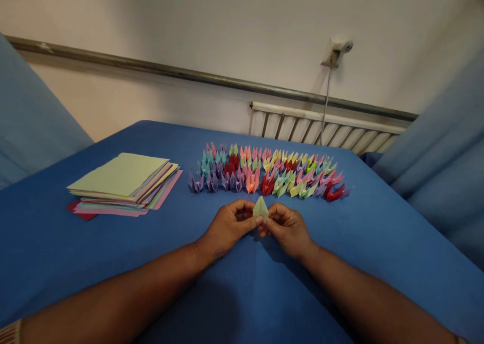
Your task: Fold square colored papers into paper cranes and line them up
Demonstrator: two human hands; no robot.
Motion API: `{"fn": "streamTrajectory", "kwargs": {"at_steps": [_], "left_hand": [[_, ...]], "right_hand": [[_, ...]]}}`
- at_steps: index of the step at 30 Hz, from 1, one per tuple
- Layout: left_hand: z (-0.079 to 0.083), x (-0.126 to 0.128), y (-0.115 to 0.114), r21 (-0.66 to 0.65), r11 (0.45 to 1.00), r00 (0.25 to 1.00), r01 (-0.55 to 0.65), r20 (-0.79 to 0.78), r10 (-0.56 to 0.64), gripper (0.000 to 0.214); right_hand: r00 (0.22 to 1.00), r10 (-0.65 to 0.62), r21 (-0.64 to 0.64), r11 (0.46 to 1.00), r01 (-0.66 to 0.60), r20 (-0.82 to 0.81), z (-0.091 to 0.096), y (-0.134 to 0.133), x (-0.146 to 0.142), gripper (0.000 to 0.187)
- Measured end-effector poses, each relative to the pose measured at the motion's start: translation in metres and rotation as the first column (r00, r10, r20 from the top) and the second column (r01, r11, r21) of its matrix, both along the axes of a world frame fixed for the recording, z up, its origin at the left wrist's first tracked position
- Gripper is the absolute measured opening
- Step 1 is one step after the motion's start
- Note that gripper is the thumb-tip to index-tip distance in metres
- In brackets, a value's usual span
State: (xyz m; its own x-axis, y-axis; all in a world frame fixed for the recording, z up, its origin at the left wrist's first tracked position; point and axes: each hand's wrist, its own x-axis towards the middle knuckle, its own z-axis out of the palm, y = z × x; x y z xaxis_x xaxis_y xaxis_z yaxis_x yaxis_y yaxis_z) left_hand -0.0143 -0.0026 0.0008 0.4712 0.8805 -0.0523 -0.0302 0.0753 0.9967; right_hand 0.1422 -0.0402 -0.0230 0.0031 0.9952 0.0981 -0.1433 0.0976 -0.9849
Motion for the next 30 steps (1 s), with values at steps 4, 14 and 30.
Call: {"fn": "streamTrajectory", "kwargs": {"at_steps": [4, 14, 30], "left_hand": [[0.0, -0.001, 0.001, -0.066, 0.996, 0.998, -0.058, -0.011, 0.058, 0.019], [-0.002, 0.008, 0.012, -0.137, 0.984, 0.994, -0.112, -0.007, 0.112, 0.025], [-0.004, 0.021, 0.013, -0.276, 0.958, 0.987, -0.083, 0.109, 0.117, 0.036]], "right_hand": [[1.0, 0.011, 0.004, 1.0, -0.011, 0.014, -0.005, 0.001, -0.003, 0.027], [1.0, -0.007, 0.004, 1.0, 0.007, 0.028, -0.013, 0.016, 0.002, 0.027], [0.99, -0.077, -0.047, 0.995, 0.083, 0.122, -0.019, 0.019, 0.01, 0.03]]}}
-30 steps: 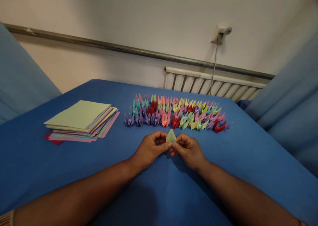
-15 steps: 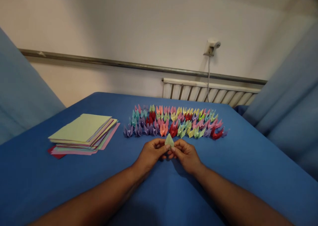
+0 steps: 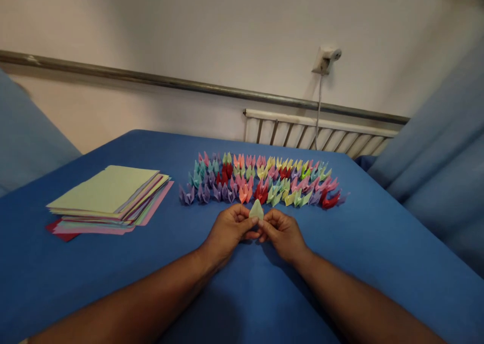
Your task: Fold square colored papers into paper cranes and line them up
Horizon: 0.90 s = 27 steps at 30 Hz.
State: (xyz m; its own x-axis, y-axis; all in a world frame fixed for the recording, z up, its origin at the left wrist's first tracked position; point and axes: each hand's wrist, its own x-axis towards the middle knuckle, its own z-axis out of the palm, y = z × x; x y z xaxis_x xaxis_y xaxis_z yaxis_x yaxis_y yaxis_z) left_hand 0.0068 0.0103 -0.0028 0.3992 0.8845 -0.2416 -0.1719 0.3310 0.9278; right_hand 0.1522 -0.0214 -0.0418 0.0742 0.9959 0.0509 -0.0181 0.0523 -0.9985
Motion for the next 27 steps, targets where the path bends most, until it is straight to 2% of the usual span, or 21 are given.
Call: {"fn": "streamTrajectory", "kwargs": {"at_steps": [7, 11, 19, 27], "left_hand": [[0.0, 0.0, -0.002, 0.002, 1.0, 0.996, -0.022, 0.082, 0.022, 0.032], [-0.002, 0.0, 0.002, 0.002, 0.998, 0.993, -0.057, 0.105, 0.057, 0.03], [-0.002, 0.001, 0.0, 0.007, 1.0, 1.0, -0.005, 0.012, 0.005, 0.02], [-0.004, 0.002, 0.0, 0.096, 0.995, 1.0, -0.009, -0.005, 0.01, 0.016]], "right_hand": [[0.974, -0.027, 0.033, 0.999, 0.02, 0.224, 0.004, -0.005, 0.005, 0.031], [0.973, -0.088, 0.102, 0.993, 0.067, 0.213, 0.007, -0.003, 0.009, 0.027], [0.956, -0.202, 0.317, 0.94, 0.128, 0.213, 0.013, -0.003, 0.015, 0.008], [0.921, -0.237, 0.419, 0.903, 0.091, 0.31, 0.017, -0.009, 0.013, 0.004]]}}
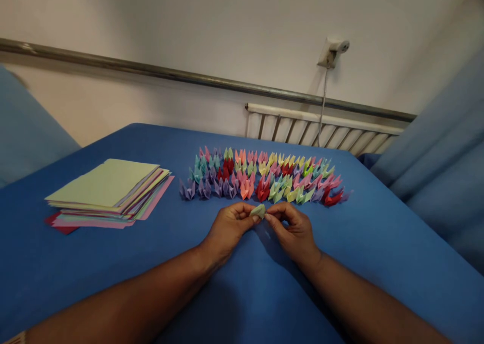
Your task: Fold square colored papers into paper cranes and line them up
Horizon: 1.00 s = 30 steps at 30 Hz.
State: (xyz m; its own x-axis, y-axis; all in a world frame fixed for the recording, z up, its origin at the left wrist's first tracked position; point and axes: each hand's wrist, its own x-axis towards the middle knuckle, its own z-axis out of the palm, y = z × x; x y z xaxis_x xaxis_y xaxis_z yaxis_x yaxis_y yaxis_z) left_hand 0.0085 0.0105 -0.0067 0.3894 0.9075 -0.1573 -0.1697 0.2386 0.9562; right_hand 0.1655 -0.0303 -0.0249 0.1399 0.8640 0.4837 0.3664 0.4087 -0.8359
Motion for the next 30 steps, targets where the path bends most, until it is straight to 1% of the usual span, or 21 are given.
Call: {"fn": "streamTrajectory", "kwargs": {"at_steps": [6, 9, 13, 17, 21, 25, 30], "left_hand": [[0.0037, 0.001, -0.002, 0.036, 0.999, 1.0, 0.017, -0.008, -0.016, 0.02], [0.0029, 0.0005, -0.0012, 0.066, 0.997, 0.999, 0.029, -0.038, -0.026, 0.021], [0.0001, -0.0006, 0.0011, 0.118, 0.993, 0.997, 0.031, -0.076, -0.022, 0.019], [-0.0003, -0.0014, 0.002, 0.136, 0.99, 0.994, 0.043, -0.101, -0.03, 0.017], [0.0021, -0.0021, 0.0024, 0.149, 0.987, 0.993, 0.068, -0.102, -0.053, 0.017], [0.0016, -0.0034, 0.0044, 0.175, 0.98, 0.99, 0.099, -0.114, -0.08, 0.016], [0.0, -0.005, 0.0052, 0.205, 0.971, 0.986, 0.122, -0.133, -0.096, 0.015]], "right_hand": [[1.0, 0.01, -0.016, 1.0, -0.01, -0.004, 0.0006, 0.0002, 0.0019, 0.007], [1.0, 0.001, 0.02, 1.0, -0.001, 0.031, 0.0011, 0.0002, 0.0021, 0.007], [0.999, -0.007, 0.056, 0.998, 0.004, 0.039, 0.004, -0.0003, 0.0014, 0.006], [0.998, 0.034, 0.094, 0.995, -0.04, 0.059, 0.0079, -0.0005, 0.0015, 0.008], [0.996, 0.083, 0.079, 0.993, -0.086, 0.043, 0.0095, -0.0012, 0.0023, 0.01], [0.994, 0.099, 0.064, 0.993, -0.102, 0.039, 0.01, -0.0017, 0.0029, 0.013], [0.992, 0.099, 0.086, 0.991, -0.105, 0.073, 0.0097, -0.001, 0.0017, 0.014]]}}
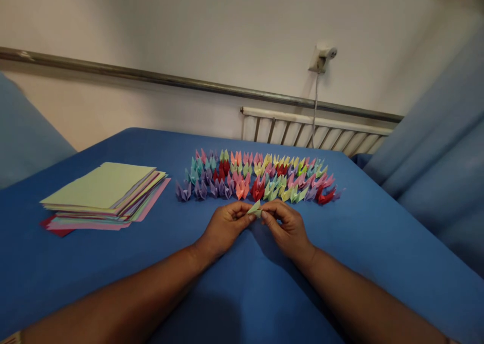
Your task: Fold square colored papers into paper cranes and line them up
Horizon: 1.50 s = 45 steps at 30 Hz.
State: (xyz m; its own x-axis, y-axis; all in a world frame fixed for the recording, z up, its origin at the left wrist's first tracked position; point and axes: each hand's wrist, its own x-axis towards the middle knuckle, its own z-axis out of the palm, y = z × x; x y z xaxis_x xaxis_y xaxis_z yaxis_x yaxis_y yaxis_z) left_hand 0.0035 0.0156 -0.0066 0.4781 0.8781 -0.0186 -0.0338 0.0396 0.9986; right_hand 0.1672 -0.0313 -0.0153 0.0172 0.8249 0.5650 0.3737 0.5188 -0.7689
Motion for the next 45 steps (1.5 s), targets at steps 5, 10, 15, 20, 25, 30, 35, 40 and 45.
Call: {"fn": "streamTrajectory", "kwargs": {"at_steps": [5, 10, 15, 20, 25, 30, 35, 40, 45], "left_hand": [[0.0, 0.0, -0.001, 0.04, 0.999, 1.0, 0.001, -0.031, 0.0, 0.018], [-0.001, 0.003, 0.0, -0.035, 0.999, 1.0, -0.02, -0.02, 0.019, 0.018], [0.0, 0.004, 0.0, -0.123, 0.99, 0.998, -0.062, 0.019, 0.065, 0.02], [0.001, 0.005, -0.001, -0.125, 0.987, 0.995, -0.101, 0.006, 0.102, 0.02], [0.001, 0.005, -0.003, 0.001, 0.994, 0.991, -0.111, -0.081, 0.111, 0.017], [0.001, 0.005, -0.005, 0.01, 0.997, 0.992, -0.08, -0.097, 0.081, 0.013], [0.002, 0.006, -0.005, -0.091, 0.993, 0.997, -0.081, -0.023, 0.079, 0.017], [0.002, 0.007, -0.006, -0.103, 0.992, 0.998, -0.065, 0.007, 0.066, 0.019], [0.001, 0.007, -0.006, -0.015, 0.997, 0.997, -0.077, -0.001, 0.077, 0.017]], "right_hand": [[1.0, 0.011, 0.049, 0.999, -0.012, 0.02, -0.003, 0.002, 0.001, 0.015], [0.994, 0.024, -0.04, 0.999, -0.028, -0.111, -0.009, 0.007, 0.004, 0.01], [0.923, 0.017, -0.243, 0.963, -0.119, -0.384, -0.014, 0.013, 0.001, 0.012], [0.917, 0.025, -0.273, 0.951, -0.144, -0.398, -0.009, 0.01, 0.001, 0.019], [0.926, 0.026, -0.256, 0.958, -0.131, -0.378, -0.009, 0.005, 0.0, 0.017], [0.95, 0.022, -0.234, 0.967, -0.099, -0.312, -0.014, 0.008, 0.001, 0.012], [0.958, 0.027, -0.207, 0.974, -0.089, -0.285, -0.015, 0.011, 0.005, 0.013], [0.963, 0.052, -0.175, 0.979, -0.101, -0.264, -0.013, 0.009, 0.005, 0.011], [0.983, 0.076, -0.119, 0.988, -0.097, -0.17, -0.006, 0.002, 0.006, 0.007]]}}
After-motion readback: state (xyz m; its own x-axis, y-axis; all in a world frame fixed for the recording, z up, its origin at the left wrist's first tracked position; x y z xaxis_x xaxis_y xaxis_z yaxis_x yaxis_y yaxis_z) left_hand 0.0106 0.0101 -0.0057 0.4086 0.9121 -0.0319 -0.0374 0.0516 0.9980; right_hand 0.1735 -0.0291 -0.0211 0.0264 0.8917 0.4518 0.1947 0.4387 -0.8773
